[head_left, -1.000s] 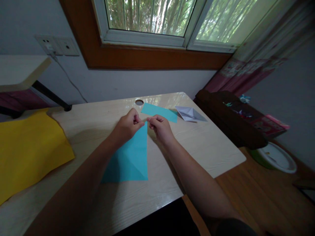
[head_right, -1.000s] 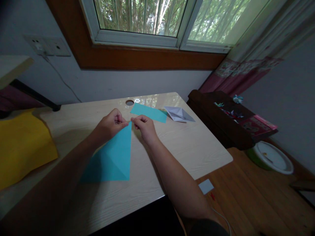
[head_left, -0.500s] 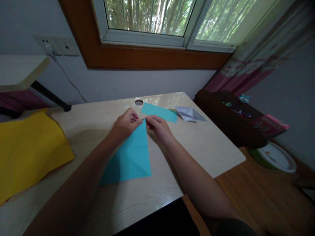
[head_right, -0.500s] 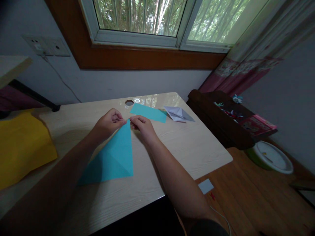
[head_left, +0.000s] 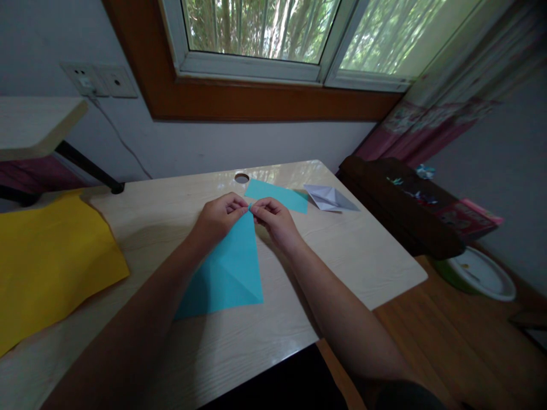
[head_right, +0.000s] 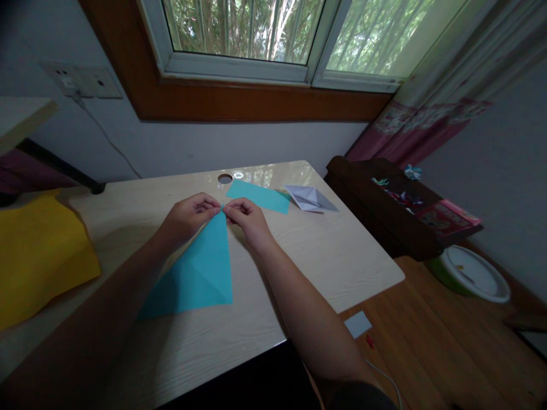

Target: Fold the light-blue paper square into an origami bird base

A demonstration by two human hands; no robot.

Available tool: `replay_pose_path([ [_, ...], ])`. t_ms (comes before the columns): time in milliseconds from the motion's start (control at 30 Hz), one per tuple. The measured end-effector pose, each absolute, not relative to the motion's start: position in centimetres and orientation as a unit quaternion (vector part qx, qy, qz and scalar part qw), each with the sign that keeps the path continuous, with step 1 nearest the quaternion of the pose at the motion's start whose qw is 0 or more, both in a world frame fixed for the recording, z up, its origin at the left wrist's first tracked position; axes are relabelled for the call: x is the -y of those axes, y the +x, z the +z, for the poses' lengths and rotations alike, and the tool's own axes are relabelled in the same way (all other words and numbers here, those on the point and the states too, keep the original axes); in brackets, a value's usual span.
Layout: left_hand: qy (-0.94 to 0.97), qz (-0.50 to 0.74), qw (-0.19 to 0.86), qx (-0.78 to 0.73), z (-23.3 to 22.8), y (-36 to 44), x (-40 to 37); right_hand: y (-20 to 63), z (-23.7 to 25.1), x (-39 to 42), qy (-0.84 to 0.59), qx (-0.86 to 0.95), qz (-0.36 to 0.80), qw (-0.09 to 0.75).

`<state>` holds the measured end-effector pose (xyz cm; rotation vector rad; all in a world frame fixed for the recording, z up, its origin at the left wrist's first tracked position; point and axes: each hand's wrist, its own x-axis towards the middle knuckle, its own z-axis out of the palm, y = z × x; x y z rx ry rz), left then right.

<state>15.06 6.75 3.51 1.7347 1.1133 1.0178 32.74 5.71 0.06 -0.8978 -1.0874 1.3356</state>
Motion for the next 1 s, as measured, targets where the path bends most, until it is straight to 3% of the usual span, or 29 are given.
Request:
replay_pose_path([
  [300,0.693,0.414,0.385,-0.447,4.0,15.2,-6.5,32.6,0.3,-5.7,-0.392,0.485,0.546,0.561],
  [1000,0.648,0.4,0.436,-0.48,4.7,15.5,-6.3,32.7,0.3,-5.7,-0.391,0.508,0.525,0.559],
])
